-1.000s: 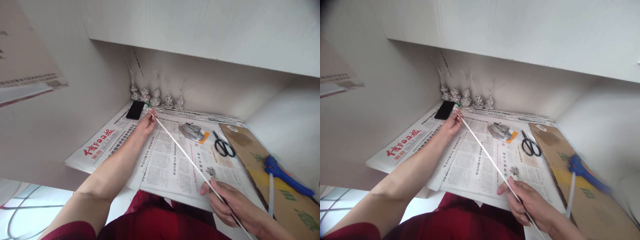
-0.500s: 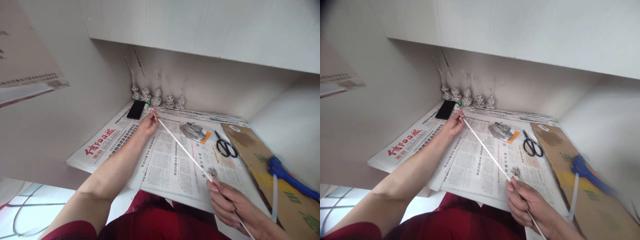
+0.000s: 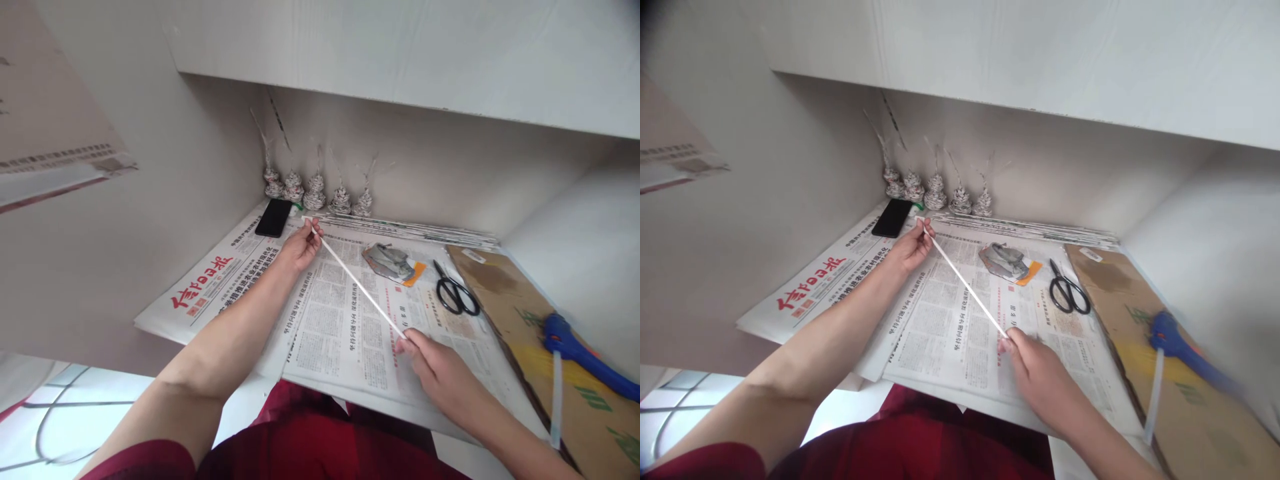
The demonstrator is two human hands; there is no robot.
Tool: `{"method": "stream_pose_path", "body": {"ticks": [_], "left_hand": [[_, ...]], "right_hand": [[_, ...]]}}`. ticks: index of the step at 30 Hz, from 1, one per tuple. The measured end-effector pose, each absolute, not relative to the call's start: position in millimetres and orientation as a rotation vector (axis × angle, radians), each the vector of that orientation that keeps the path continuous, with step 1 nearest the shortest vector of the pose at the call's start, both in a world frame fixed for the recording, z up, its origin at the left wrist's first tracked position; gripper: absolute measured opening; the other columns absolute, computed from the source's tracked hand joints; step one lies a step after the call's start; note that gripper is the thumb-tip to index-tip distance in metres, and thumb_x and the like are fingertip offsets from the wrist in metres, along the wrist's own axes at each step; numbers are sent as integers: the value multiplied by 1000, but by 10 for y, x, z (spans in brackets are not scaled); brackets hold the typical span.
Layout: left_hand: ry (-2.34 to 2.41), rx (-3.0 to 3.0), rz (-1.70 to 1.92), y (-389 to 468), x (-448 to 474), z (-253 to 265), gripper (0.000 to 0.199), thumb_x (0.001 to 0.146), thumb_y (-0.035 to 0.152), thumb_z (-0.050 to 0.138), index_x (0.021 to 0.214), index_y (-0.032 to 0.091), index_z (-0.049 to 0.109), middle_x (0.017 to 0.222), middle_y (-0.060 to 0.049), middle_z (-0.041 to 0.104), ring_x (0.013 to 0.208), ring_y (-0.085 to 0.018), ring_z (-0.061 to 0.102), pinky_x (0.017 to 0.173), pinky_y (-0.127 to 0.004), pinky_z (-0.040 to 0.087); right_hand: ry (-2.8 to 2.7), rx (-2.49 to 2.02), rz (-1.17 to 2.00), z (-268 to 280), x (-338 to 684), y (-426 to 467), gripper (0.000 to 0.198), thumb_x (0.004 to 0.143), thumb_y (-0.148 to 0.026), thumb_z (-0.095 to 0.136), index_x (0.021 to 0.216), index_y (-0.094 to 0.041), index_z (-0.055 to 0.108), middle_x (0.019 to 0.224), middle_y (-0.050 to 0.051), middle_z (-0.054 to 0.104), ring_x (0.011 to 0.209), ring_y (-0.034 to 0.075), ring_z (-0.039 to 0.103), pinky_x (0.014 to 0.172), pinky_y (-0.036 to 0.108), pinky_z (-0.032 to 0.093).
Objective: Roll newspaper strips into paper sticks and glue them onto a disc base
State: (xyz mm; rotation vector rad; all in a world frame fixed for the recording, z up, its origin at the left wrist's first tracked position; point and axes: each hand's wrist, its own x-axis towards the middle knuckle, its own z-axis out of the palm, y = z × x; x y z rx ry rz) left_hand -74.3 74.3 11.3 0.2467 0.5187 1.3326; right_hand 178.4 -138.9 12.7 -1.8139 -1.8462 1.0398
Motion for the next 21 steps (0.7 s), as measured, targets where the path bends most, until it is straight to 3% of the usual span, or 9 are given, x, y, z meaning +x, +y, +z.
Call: {"method": "stream_pose_path", "body": {"ticks": [4, 9, 12, 15, 18, 19, 21], "left_hand": [[478, 251, 1305, 762, -760, 104, 21, 92, 21, 47, 85, 9, 62, 65, -3, 57, 57, -7, 58, 45, -9, 47], [442, 225, 1294, 747, -763, 141, 20, 92, 21, 48, 86, 9, 63, 64, -2, 56, 56, -6, 58, 43, -8, 45], [464, 208, 1314, 735, -752, 154, 18, 91, 21, 50, 90, 9, 64, 64, -2, 57, 56, -6, 58, 43, -8, 45], [493, 234, 1325, 712, -717, 138, 17, 91, 21, 51, 91, 9, 64, 64, -2, 58, 57, -7, 60, 45, -9, 48], [505, 301, 1303, 681, -669, 106, 18, 91, 20, 49, 87, 8, 63, 65, -3, 59, 59, -8, 62, 49, -12, 51], [506, 315, 1295, 673, -656, 96, 18, 91, 20, 49, 87, 8, 63, 66, -3, 59, 60, -8, 62, 50, -12, 52], [499, 314, 1279, 666, -642, 84, 18, 91, 19, 50, 88, 8, 63, 66, -3, 59, 61, -9, 63, 50, -12, 52]], "right_hand": [[-1075, -1331, 1983, 120, 1780, -1442, 33, 92, -54, 39, 81, -24, 45, 48, -10, 21, 36, 7, 19, 36, 20, 20], [-822, -1030, 2226, 122, 1754, -1496, 33, 90, -54, 45, 77, -24, 44, 42, -11, 16, 31, 7, 17, 30, 18, 20], [-1072, -1280, 2049, 179, 1719, -1481, 41, 91, -60, 36, 94, -22, 51, 48, -10, 28, 35, 8, 32, 35, 20, 31], [-1553, -1620, 1502, 250, 1710, -1400, 41, 90, -58, 38, 107, -23, 50, 60, -5, 45, 50, 12, 47, 49, 26, 40], [-1926, -1812, 839, 264, 1718, -1298, 28, 87, -50, 49, 95, -24, 53, 64, -1, 51, 60, 17, 50, 58, 29, 37], [-1960, -1825, 748, 255, 1719, -1275, 26, 88, -49, 48, 90, -24, 53, 62, -1, 50, 59, 17, 48, 57, 29, 36], [-1891, -1797, 910, 229, 1717, -1253, 30, 91, -50, 41, 84, -23, 51, 56, -3, 43, 52, 14, 43, 53, 27, 33]]}}
